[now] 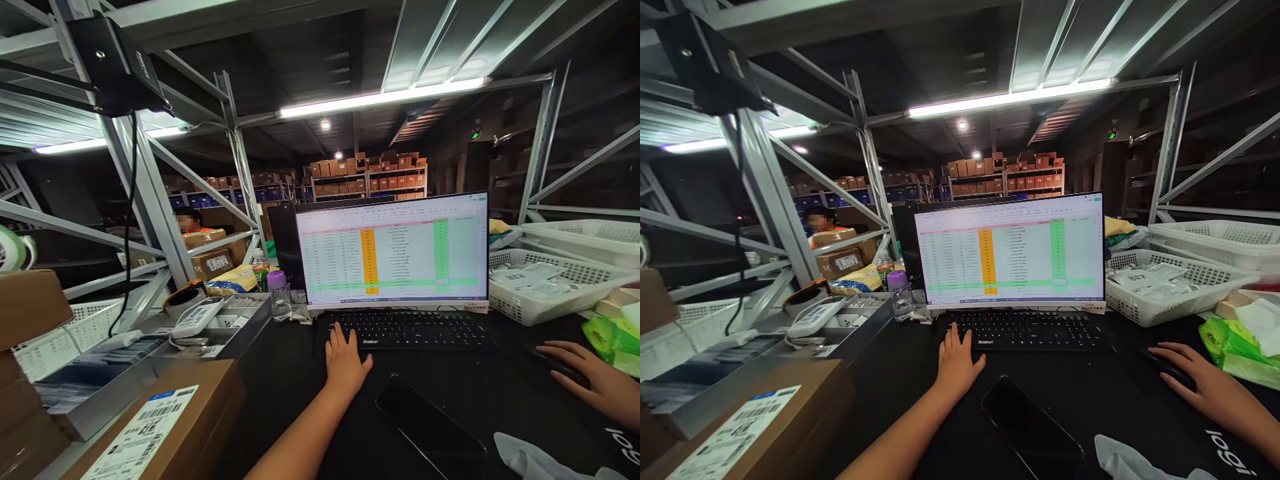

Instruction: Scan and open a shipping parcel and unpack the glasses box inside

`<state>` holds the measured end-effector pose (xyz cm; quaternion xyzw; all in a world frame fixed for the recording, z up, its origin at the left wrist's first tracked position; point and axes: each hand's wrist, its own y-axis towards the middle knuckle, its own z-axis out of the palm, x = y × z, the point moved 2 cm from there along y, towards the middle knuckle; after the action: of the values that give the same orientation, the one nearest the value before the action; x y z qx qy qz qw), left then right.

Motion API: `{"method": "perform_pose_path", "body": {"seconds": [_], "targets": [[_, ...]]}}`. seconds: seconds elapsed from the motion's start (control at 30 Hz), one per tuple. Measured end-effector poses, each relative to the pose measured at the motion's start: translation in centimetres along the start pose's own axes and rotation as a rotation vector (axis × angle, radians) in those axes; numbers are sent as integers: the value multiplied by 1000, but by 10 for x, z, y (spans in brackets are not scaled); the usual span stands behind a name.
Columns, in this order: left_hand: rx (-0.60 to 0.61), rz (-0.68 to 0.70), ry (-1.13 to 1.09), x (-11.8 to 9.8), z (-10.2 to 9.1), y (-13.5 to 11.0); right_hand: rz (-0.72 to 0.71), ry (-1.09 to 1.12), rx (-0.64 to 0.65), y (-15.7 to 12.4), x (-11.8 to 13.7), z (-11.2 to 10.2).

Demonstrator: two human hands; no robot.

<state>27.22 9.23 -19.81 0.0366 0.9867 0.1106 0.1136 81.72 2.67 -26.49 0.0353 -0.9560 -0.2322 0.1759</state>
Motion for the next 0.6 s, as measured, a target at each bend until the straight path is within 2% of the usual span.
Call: {"method": "perform_pose_path", "body": {"seconds": [0.3, 0.6], "targets": [[-25, 11, -17, 3, 6, 1, -5, 3, -1, -1, -8, 3], [-6, 3, 7, 1, 1, 0, -21, -55, 25, -2, -6, 1]]}}
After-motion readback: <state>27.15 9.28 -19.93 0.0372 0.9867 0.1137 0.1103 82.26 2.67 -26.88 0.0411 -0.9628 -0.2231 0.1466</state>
